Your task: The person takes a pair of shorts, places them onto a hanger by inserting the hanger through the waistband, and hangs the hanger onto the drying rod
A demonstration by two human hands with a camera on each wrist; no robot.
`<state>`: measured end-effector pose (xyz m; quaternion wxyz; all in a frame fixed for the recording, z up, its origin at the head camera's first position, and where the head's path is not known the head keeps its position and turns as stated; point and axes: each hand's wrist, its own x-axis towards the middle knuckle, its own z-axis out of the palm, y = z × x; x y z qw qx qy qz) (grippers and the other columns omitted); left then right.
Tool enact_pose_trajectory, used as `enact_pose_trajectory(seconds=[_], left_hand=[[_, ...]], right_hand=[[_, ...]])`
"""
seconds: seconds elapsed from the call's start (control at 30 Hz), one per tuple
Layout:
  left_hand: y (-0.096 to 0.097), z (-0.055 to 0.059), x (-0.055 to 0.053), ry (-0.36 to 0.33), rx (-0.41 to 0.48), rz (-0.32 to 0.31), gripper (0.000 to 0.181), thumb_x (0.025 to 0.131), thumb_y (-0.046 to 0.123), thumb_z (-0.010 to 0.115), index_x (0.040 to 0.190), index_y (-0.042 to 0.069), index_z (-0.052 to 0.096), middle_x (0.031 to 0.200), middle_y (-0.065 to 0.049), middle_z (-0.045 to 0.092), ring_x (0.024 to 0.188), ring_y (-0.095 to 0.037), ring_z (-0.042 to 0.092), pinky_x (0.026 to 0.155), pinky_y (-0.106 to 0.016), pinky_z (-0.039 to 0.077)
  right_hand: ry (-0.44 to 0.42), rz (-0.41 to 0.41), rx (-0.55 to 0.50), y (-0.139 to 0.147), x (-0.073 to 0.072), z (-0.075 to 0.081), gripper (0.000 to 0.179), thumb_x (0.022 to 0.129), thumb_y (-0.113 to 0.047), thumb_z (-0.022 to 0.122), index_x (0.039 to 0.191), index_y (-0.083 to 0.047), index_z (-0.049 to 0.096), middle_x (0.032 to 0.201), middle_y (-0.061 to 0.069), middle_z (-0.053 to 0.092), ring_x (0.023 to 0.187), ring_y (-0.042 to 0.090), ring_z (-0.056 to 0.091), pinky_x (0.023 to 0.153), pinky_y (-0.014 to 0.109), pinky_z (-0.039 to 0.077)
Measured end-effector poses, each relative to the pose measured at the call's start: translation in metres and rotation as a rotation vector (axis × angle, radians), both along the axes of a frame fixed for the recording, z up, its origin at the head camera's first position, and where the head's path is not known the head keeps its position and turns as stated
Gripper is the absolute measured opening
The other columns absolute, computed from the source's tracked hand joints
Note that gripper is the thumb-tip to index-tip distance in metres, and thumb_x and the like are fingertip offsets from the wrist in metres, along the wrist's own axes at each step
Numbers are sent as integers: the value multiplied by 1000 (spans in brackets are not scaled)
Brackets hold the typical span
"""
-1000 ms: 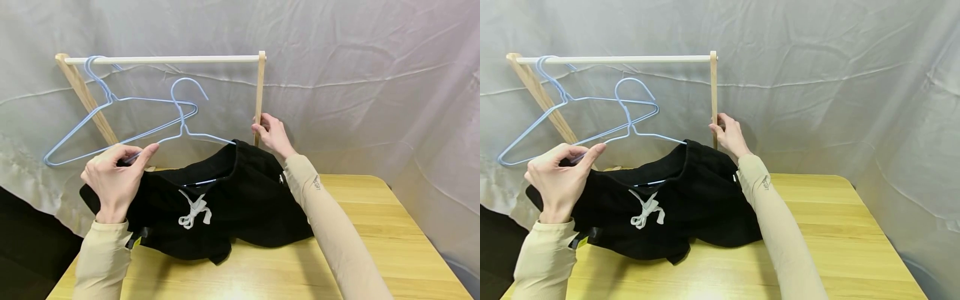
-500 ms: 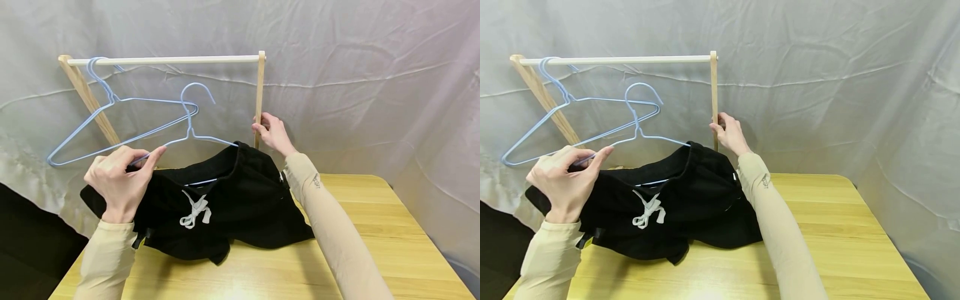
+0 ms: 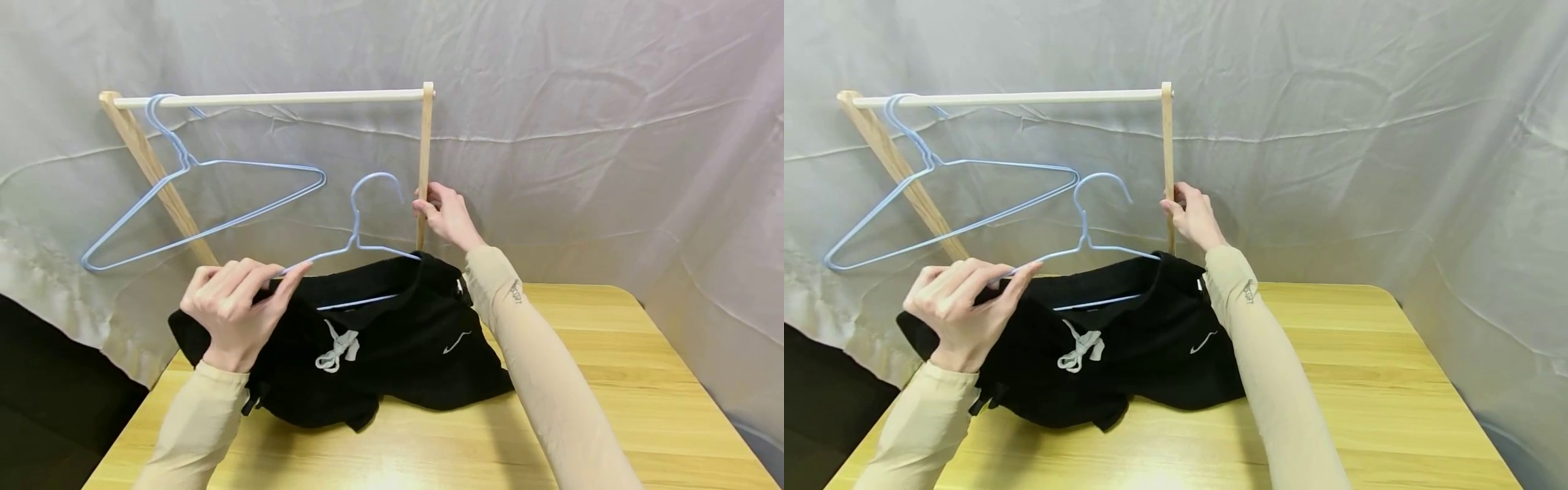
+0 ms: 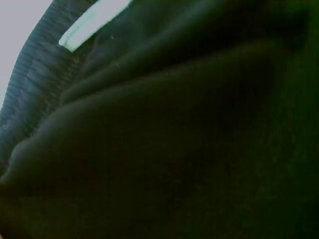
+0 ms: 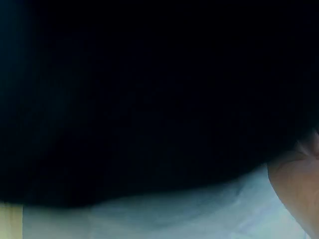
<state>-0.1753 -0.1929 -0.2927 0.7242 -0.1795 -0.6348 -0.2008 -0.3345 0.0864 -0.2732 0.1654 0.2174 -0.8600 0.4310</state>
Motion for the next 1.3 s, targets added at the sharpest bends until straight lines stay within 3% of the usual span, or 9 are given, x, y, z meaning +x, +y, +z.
enact_pose_trajectory(seconds=[0.1,0.27,0.57,0.8,0.9,1.03,1.13,1.2,1.3], left_hand=[[-1,-6,3,-106,50,-33,45,80,47,82,57,10,70,49,-2,57,40,-21,44,58,-30,29],[-8,-10,8,-276,102,28,49,82,56,77,59,13,71,51,0,58,41,-21,43,60,-24,26],[-16,-9,7,-329,138,50,49,80,57,78,59,13,71,51,-2,58,44,-23,45,61,-20,20],[-34,12,5,-379,198,103,46,79,57,79,63,14,75,58,-6,66,52,-27,52,60,-19,15],[-46,24,6,-408,233,131,44,77,55,81,66,12,77,62,-9,69,55,1,51,60,-18,15],[-65,42,8,-437,285,196,47,76,57,82,70,10,78,68,-12,73,68,33,32,62,-20,16],[-80,56,10,-440,326,264,52,75,63,80,72,11,80,63,19,67,69,36,28,64,-22,15],[-89,66,11,-432,361,295,54,74,65,79,73,11,81,65,40,54,68,36,27,67,-20,16],[-103,83,13,-437,432,260,47,75,61,80,71,15,81,68,55,37,66,32,31,71,-12,20]], right_hand=[[-13,-3,-1,0,0,0,25,100,-9,61,119,7,61,104,27,73,99,37,73,94,44,55],[-30,0,-7,0,1,2,26,101,-10,60,120,6,61,106,26,73,100,37,73,95,45,55],[-43,-4,-2,0,2,2,25,101,-11,60,120,5,61,107,25,73,100,36,73,96,44,55],[-42,-8,-11,1,1,2,25,100,-10,60,119,6,61,108,25,74,100,36,74,96,43,55],[-49,-2,-16,0,0,2,25,100,-10,61,120,6,61,109,25,73,100,36,74,96,43,55],[-50,2,-11,0,0,2,25,101,-11,60,120,5,61,108,24,74,100,35,74,95,44,55],[-45,0,-5,0,-1,1,24,101,-11,60,119,4,62,107,24,74,100,35,74,95,45,55],[-42,-3,0,0,-1,1,23,101,-11,60,119,4,62,106,24,74,100,35,74,94,45,55],[-39,-5,8,0,-1,0,23,101,-11,60,119,3,62,106,24,74,100,35,74,95,45,55]])
